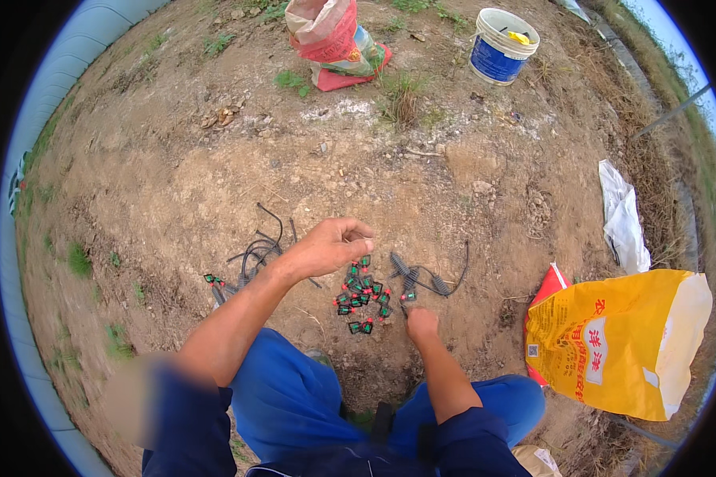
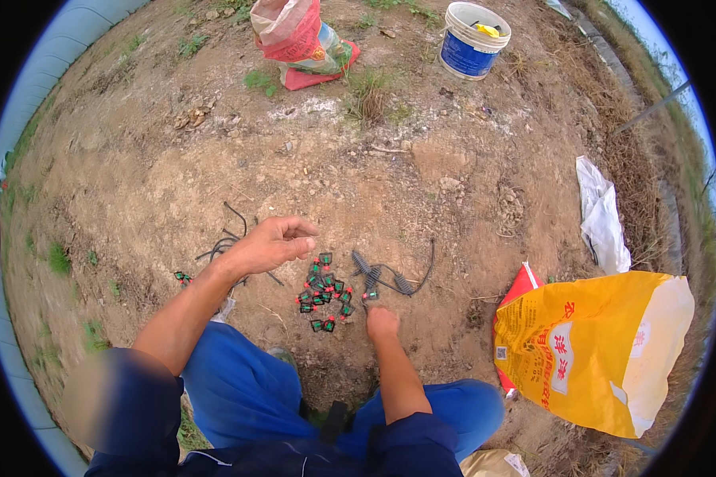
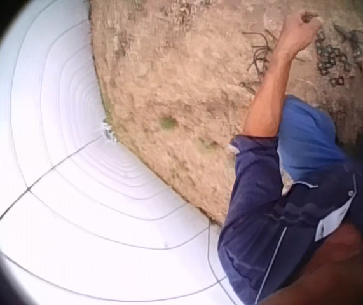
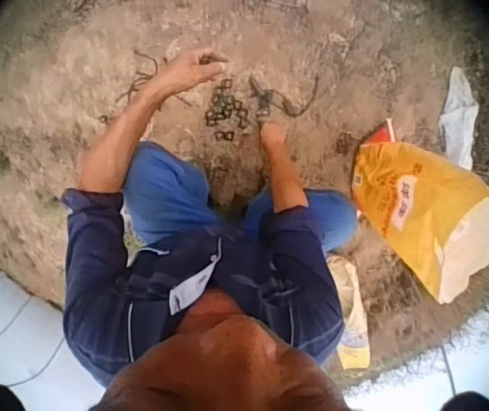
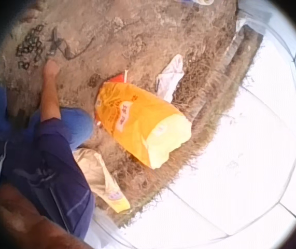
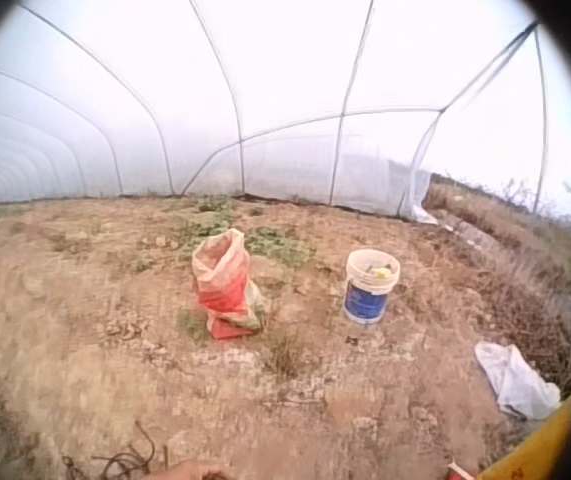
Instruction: The person walks through a greenhouse and retrieves irrigation components from a yellow bag. They sit on the ground and untangle black tubing with red and green drippers, then place the components back into the bag.
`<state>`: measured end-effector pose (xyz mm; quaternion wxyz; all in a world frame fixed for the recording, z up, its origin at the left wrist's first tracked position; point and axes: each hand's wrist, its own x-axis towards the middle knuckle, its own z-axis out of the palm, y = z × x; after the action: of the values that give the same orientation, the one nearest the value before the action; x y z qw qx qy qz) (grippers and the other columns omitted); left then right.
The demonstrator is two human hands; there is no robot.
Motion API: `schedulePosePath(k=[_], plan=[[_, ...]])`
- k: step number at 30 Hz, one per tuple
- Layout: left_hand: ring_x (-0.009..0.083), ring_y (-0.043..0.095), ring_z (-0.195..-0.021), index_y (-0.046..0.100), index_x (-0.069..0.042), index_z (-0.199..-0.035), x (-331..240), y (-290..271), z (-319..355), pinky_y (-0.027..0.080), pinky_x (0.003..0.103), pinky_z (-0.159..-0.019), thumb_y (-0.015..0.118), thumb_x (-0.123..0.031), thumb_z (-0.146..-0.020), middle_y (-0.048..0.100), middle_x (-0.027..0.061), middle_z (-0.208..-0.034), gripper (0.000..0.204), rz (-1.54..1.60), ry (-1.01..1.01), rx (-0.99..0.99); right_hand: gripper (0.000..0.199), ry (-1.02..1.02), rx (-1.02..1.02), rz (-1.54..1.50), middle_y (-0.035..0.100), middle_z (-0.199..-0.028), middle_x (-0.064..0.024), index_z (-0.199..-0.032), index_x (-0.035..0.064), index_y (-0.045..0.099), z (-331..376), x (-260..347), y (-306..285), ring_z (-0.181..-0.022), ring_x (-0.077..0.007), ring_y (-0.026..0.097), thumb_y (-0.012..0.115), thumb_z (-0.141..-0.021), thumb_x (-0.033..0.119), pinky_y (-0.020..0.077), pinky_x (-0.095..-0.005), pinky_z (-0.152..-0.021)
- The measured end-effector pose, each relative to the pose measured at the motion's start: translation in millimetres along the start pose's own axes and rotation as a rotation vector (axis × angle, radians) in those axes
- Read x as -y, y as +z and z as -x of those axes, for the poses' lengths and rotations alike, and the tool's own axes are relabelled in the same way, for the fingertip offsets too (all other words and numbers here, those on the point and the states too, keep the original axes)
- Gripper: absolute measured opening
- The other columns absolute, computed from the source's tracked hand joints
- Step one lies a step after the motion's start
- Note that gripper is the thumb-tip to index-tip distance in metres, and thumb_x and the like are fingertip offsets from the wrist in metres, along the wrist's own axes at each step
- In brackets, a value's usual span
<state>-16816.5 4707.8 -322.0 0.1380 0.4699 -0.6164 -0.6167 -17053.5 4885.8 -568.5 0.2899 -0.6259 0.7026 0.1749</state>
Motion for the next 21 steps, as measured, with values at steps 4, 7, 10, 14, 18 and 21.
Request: schedulePosePath(k=[4,7,10,14,18,21], plan=[[0.0146,0.064,-0.09,0.063,0.002,-0.119,-42,31,1,0.053,0.03,-0.078,0.066,-0.024,-0.095,0.069,0.0106,-0.101,0.036,0.245,0.059,-0.029,0.022,-0.111,0.158,-0.177,0.071,-0.089,-0.0187,-0.087,0.0038,0.071,4,-17,-15,-0.085,-0.0298,0.071,0.066,-0.076,0.022,0.0556,-0.042,-0.073],[0.0128,0.066,-0.093,0.062,0.0,-0.121,-31,51,4,0.054,0.029,-0.082,0.059,-0.018,-0.099,0.071,0.0104,-0.106,0.028,0.426,0.073,-0.1,0.019,-0.124,0.305,-0.378,0.07,-0.074,-0.0149,-0.079,0.003,0.07,17,-3,-106,-0.07,-0.0239,0.068,0.068,-0.074,0.022,0.0537,-0.038,-0.063],[0.0135,0.067,-0.097,0.062,0.0,-0.12,-9,77,0,0.053,0.029,-0.086,0.059,-0.016,-0.099,0.071,0.0107,-0.109,0.027,0.357,0.019,-0.083,0.022,-0.115,0.34,-0.539,0.069,-0.072,-0.0107,-0.076,0.0021,0.07,51,-17,-183,-0.064,-0.0188,0.065,0.07,-0.076,0.025,0.051,-0.034,-0.058],[0.0193,0.06,-0.117,0.059,0.001,-0.127,-9,105,-5,0.048,0.035,-0.099,0.059,-0.019,-0.098,0.066,0.0125,-0.122,0.035,0.294,0.045,0.172,0.019,-0.191,0.404,-0.833,0.065,-0.07,-0.0016,-0.083,0.0034,0.069,107,-41,-248,-0.061,-0.0097,0.057,0.068,-0.08,0.022,0.046,-0.0269,-0.054],[0.0183,0.058,-0.12,0.06,-0.001,-0.129,9,125,-15,0.047,0.035,-0.098,0.053,-0.035,-0.102,0.065,0.0097,-0.124,0.044,0.146,-0.008,0.41,0.015,-0.275,0.463,-0.966,0.062,-0.068,0.0011,-0.089,0.0041,0.069,128,-51,-265,-0.061,-0.0067,0.056,0.065,-0.083,0.017,0.0447,-0.0241,-0.053],[0.0208,0.06,-0.113,0.061,-0.004,-0.128,22,147,-4,0.049,0.035,-0.092,0.045,-0.045,-0.103,0.066,0.0113,-0.12,0.051,0.069,-0.129,0.584,0.015,-0.281,0.473,-0.886,0.063,-0.07,-0.0005,-0.086,0.0027,0.069,121,-52,-259,-0.062,-0.0079,0.057,0.067,-0.08,0.017,0.0459,-0.0254,-0.054]])
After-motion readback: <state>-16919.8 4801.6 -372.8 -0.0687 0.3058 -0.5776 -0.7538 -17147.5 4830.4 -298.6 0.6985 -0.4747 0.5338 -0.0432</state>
